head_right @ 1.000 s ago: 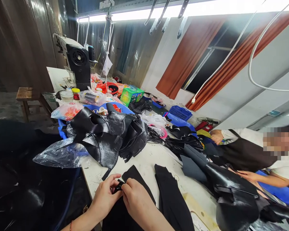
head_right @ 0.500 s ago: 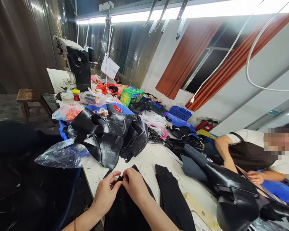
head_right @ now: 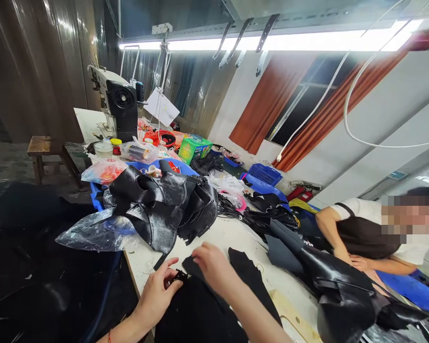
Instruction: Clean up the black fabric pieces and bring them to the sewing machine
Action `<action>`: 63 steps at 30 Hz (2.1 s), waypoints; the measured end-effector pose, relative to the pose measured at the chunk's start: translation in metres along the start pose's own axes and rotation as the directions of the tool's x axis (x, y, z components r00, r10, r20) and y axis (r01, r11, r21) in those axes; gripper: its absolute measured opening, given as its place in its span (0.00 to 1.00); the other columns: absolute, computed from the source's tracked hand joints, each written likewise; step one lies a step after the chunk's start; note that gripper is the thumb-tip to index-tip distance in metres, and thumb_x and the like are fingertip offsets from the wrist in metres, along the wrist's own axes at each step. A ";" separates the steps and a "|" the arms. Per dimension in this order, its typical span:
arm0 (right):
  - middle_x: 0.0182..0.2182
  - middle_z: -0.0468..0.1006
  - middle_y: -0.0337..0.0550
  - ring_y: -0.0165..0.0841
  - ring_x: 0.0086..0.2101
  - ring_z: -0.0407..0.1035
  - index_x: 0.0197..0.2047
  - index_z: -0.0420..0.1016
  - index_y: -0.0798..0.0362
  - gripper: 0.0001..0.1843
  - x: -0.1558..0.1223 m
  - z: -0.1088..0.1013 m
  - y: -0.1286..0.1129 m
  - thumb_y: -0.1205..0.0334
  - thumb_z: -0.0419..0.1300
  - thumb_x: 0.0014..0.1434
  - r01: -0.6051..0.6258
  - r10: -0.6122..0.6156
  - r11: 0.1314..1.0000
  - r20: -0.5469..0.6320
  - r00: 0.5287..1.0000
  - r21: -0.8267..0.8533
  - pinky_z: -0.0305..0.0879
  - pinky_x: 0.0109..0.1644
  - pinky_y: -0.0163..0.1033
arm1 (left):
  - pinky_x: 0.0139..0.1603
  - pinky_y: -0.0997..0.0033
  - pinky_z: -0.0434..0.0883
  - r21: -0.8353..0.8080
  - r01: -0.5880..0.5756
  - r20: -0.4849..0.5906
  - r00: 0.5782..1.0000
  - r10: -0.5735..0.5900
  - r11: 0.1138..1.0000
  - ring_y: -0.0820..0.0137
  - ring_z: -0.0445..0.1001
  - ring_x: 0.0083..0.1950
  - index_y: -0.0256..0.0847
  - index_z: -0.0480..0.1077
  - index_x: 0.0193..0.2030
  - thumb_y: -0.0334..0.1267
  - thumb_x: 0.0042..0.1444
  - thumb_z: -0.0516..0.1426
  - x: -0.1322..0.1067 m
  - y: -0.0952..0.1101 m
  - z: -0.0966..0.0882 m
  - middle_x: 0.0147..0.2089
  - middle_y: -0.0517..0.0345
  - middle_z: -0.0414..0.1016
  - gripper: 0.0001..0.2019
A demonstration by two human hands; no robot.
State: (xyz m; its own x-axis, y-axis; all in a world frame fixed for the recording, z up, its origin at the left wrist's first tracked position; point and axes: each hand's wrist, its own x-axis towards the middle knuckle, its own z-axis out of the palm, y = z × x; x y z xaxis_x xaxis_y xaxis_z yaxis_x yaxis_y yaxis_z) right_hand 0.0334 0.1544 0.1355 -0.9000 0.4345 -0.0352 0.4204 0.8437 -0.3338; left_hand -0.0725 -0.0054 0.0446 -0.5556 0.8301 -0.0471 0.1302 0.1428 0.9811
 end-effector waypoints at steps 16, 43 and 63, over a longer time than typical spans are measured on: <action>0.31 0.72 0.47 0.35 0.27 0.69 0.43 0.73 0.57 0.17 -0.004 0.035 0.004 0.65 0.44 0.62 -0.130 0.219 0.913 -0.195 0.956 0.387 0.69 0.31 0.41 | 0.51 0.64 0.74 -0.061 -0.034 0.034 0.999 0.036 0.998 0.68 0.76 0.44 0.41 0.57 0.64 0.22 0.48 0.55 -0.001 -0.011 -0.002 0.54 0.52 0.74 0.34; 0.28 0.71 0.43 0.36 0.30 0.66 0.26 0.72 0.55 0.09 -0.004 0.042 -0.041 0.78 0.57 0.45 0.205 -0.205 0.979 0.078 0.976 0.009 0.60 0.33 0.40 | 0.43 0.55 0.62 0.458 -0.132 -0.024 0.987 0.161 0.879 0.58 0.68 0.41 0.42 0.72 0.32 0.29 0.59 0.56 -0.033 -0.007 -0.007 0.34 0.57 0.75 0.07; 0.32 0.73 0.45 0.35 0.31 0.69 0.32 0.75 0.56 0.11 -0.011 0.034 -0.016 0.75 0.53 0.59 0.169 -0.166 0.986 0.207 0.964 0.004 0.63 0.34 0.37 | 0.46 0.54 0.63 0.540 -0.063 0.030 0.998 0.055 0.839 0.56 0.70 0.44 0.41 0.74 0.36 0.34 0.53 0.64 -0.007 0.008 -0.002 0.37 0.55 0.76 0.04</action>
State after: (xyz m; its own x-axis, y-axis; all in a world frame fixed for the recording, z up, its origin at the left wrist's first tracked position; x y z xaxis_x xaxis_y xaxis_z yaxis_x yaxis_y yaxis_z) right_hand 0.0331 0.1251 0.1088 -0.9614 0.2134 -0.1737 0.2617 0.9039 -0.3384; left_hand -0.0696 -0.0109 0.0533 -0.5224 0.8527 0.0016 0.5876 0.3586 0.7254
